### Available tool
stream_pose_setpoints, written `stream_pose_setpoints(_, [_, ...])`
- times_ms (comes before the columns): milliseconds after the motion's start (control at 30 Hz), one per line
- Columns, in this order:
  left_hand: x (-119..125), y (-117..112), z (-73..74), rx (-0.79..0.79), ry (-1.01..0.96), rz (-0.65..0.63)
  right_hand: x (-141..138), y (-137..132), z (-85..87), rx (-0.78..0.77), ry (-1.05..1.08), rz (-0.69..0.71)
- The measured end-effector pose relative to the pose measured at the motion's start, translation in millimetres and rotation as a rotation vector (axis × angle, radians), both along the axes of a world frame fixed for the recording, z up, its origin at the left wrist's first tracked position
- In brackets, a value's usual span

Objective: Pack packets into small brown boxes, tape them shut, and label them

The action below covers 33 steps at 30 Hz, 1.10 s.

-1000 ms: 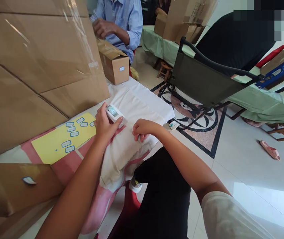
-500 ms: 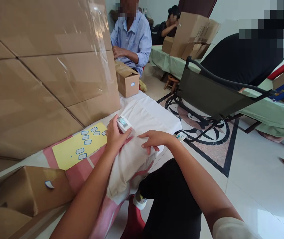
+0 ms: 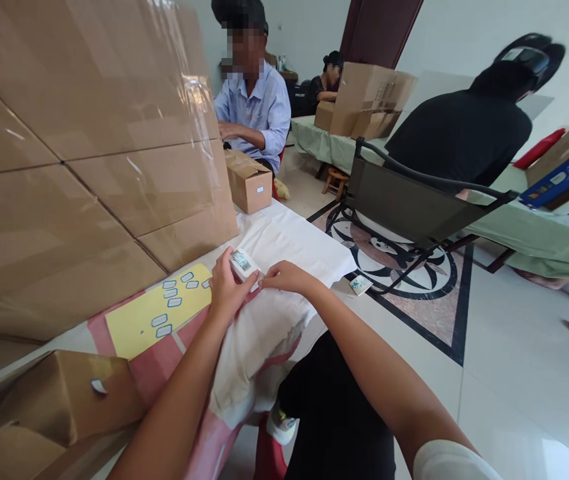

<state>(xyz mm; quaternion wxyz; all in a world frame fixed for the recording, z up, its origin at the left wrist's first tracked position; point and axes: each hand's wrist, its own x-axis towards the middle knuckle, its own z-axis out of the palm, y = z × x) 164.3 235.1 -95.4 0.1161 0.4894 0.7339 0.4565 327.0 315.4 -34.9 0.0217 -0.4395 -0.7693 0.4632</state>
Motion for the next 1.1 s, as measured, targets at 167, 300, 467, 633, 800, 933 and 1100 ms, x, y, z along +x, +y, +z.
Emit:
stream_pose_setpoints(167, [-0.9,-0.5,-0.4,0.01,-0.002,-0.006,4.9,1.3,-6.7,-0.061,0.127,0.052])
stream_pose_setpoints(300, [-1.3,-0.8,-0.8,0.007,-0.006,-0.007,6.4,1.2,-6.5,-0.104,0.185,0.009])
stream_pose_setpoints(467, [-1.7,-0.4,-2.3,0.032,0.025,-0.004,4.0,0.5,-7.5,-0.32,0.306,0.041])
stream_pose_setpoints(633, [-2.0,-0.8,-1.9,0.037,0.032,-0.008,0.8,-0.1,-13.7,-0.406,0.254,0.017])
stream_pose_setpoints(800, [-2.9,-1.2,-1.7,0.035,0.025,-0.01,2.6,2.8,-20.8,-0.472,0.236,0.006])
stream_pose_setpoints(933, [-3.4,-0.5,-2.5,0.036,0.019,-0.013,5.7,7.3,-28.5,-0.514,0.197,0.036])
stream_pose_setpoints(1100, [-2.8,-1.0,-1.3,0.027,0.006,-0.011,3.8,7.4,-31.7,-0.511,0.209,0.042])
